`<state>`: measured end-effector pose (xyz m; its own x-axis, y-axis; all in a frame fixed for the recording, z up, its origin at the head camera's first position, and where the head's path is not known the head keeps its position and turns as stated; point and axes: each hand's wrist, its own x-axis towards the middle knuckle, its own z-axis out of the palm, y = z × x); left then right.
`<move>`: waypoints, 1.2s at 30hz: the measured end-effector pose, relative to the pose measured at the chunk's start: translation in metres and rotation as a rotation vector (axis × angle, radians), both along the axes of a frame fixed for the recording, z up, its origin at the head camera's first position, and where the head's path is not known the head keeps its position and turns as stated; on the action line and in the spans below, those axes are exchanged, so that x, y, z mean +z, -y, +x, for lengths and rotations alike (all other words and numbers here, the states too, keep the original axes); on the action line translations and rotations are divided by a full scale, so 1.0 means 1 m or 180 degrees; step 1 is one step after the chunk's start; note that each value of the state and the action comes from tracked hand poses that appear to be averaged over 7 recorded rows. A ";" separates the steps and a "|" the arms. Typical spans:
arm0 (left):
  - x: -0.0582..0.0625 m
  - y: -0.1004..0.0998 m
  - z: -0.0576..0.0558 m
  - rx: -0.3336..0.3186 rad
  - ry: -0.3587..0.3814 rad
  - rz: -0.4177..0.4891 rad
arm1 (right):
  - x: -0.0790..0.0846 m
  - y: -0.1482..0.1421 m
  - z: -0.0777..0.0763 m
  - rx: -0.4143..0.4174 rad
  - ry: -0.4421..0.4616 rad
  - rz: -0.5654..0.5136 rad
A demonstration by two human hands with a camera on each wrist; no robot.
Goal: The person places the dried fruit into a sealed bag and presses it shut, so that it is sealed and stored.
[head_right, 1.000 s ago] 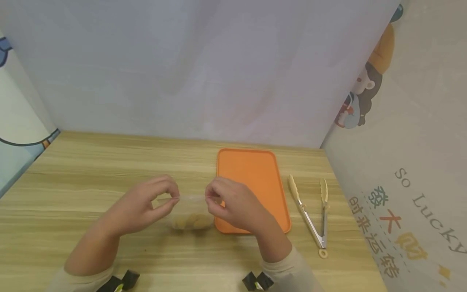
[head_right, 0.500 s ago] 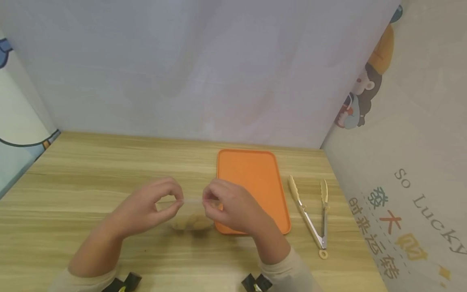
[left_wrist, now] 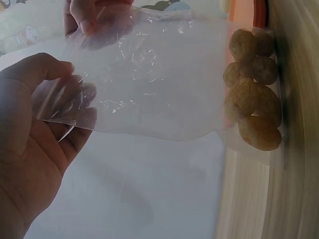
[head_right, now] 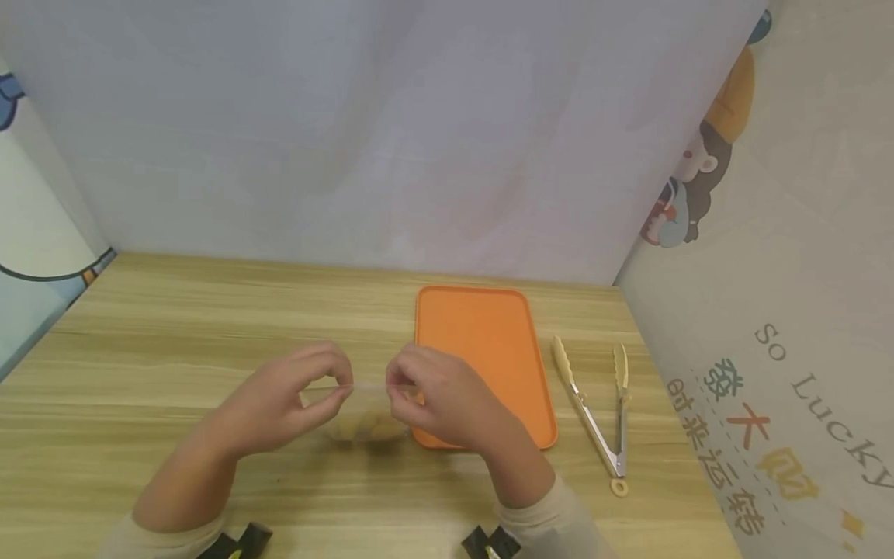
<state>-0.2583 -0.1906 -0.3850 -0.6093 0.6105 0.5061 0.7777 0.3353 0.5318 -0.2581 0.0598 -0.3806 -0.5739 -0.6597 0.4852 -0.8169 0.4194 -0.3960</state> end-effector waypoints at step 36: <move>-0.003 -0.011 0.002 0.0002 -0.0051 0.0178 | -0.002 0.009 0.002 -0.0003 -0.0323 -0.0086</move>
<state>-0.2558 -0.1795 -0.3885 -0.6011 0.5807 0.5492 0.7861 0.3058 0.5371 -0.2562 0.0505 -0.3827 -0.5215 -0.6451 0.5585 -0.8530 0.4103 -0.3225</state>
